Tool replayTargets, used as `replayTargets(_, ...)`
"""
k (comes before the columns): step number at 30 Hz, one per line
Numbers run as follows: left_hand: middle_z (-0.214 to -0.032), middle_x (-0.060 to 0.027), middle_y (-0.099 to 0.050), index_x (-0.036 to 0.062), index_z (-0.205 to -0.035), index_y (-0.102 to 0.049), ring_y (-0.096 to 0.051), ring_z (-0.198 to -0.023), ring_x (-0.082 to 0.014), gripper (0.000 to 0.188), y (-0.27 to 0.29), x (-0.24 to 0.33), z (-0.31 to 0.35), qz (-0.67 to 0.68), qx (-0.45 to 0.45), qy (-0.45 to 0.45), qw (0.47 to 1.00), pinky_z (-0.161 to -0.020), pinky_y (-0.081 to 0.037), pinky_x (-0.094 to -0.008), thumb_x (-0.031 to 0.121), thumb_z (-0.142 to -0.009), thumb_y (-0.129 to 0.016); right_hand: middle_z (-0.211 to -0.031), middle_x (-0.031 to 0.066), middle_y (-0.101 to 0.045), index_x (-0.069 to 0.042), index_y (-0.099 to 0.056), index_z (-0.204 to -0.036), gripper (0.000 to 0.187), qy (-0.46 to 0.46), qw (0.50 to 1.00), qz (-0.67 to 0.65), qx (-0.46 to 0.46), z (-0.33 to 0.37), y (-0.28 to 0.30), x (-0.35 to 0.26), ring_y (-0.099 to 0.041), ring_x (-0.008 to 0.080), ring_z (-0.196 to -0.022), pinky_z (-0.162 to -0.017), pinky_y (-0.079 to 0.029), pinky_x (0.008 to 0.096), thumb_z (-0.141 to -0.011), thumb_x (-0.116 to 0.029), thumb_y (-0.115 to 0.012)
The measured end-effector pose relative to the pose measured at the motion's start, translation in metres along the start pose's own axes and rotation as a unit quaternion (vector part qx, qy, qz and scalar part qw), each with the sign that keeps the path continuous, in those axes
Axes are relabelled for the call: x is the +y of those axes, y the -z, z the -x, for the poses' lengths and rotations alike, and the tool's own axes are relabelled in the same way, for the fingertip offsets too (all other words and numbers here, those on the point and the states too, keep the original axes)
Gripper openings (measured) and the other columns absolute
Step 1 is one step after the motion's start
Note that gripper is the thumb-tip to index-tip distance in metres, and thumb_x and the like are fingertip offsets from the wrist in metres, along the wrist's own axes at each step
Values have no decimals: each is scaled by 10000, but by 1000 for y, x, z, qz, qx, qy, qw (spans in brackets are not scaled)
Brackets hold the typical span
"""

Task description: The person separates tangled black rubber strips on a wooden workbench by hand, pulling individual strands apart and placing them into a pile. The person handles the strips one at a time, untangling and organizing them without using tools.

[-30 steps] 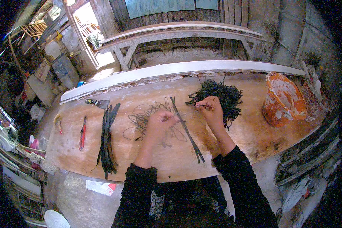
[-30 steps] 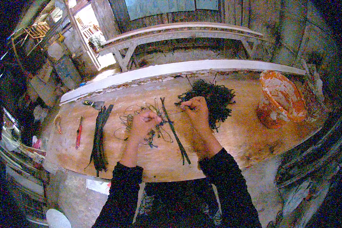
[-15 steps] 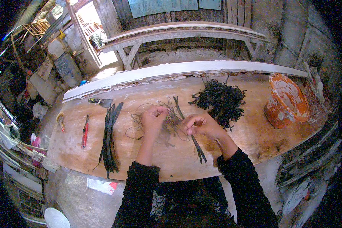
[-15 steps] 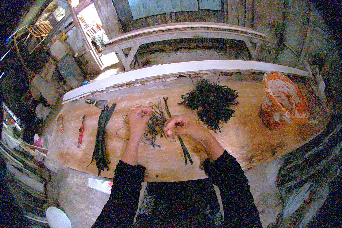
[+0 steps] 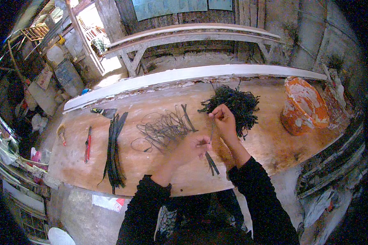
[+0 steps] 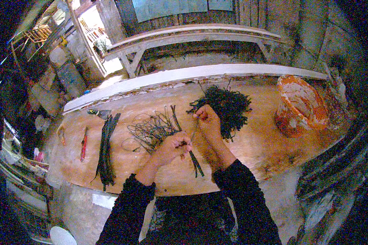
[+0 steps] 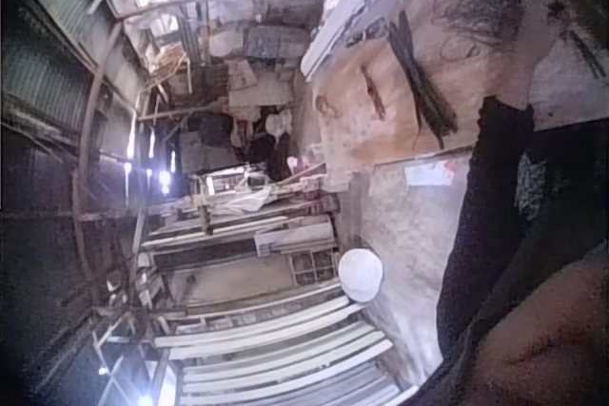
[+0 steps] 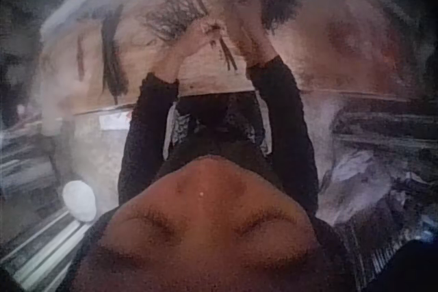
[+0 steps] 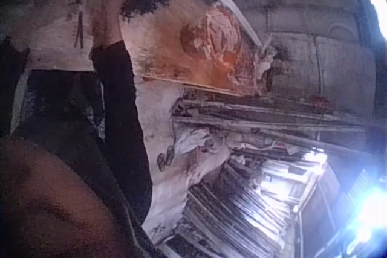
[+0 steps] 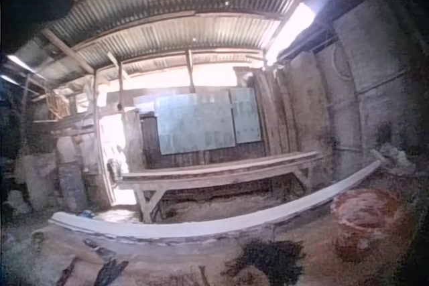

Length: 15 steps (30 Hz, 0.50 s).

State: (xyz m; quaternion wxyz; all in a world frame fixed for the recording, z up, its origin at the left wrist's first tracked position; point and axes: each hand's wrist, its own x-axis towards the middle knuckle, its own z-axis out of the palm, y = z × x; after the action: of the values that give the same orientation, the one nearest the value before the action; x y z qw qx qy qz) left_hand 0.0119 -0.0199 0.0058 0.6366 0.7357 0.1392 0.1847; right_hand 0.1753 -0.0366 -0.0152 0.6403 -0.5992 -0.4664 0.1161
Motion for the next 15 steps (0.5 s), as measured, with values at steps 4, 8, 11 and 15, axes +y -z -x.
replayTargets(4, -726, -4, -405, 39, -714, -477, -470, -576, -87, 114, 1, 3, 2, 21, -2, -22, 1000, -447, -450, -200, 96, -747, -570, -581, -44, -420, -64, -568, -815, 160, -52, 996, -67, -14, 1, 4, -8, -387, 49, -556, -520, -317, 177, -669, -45, -629)
replayTargets(8, -728, -21, -457, 32, -698, -493, -488, -577, -88, 105, 12, -2, 2, -56, 115, -19, 992, -437, -444, -205, 83, -736, -577, -675, -6, -494, -50, -589, -781, 113, 23, 998, 59, 19, 0, 4, -9, -456, 84, -636, -590, -357, 197, -673, -46, -620)
replayTargets(11, -696, -25, -503, 23, -707, -532, -493, -557, -80, 87, 29, -12, 0, -33, 243, -62, 968, -429, -417, -206, 82, -715, -596, -750, 13, -512, -41, -585, -718, 74, 21, 1000, 18, 7, -2, 4, 3, -478, 108, -712, -643, -374, 219, -667, -72, -629)
replayTargets(15, -620, -11, -547, 17, -731, -575, -469, -480, -65, 66, 58, -4, 2, -87, 421, -39, 902, -437, -381, -202, 67, -696, -603, -822, 30, -508, -37, -576, -691, 84, -45, 966, -185, -173, 2, 7, -11, -473, 121, -785, -694, -375, 249, -661, -91, -633)
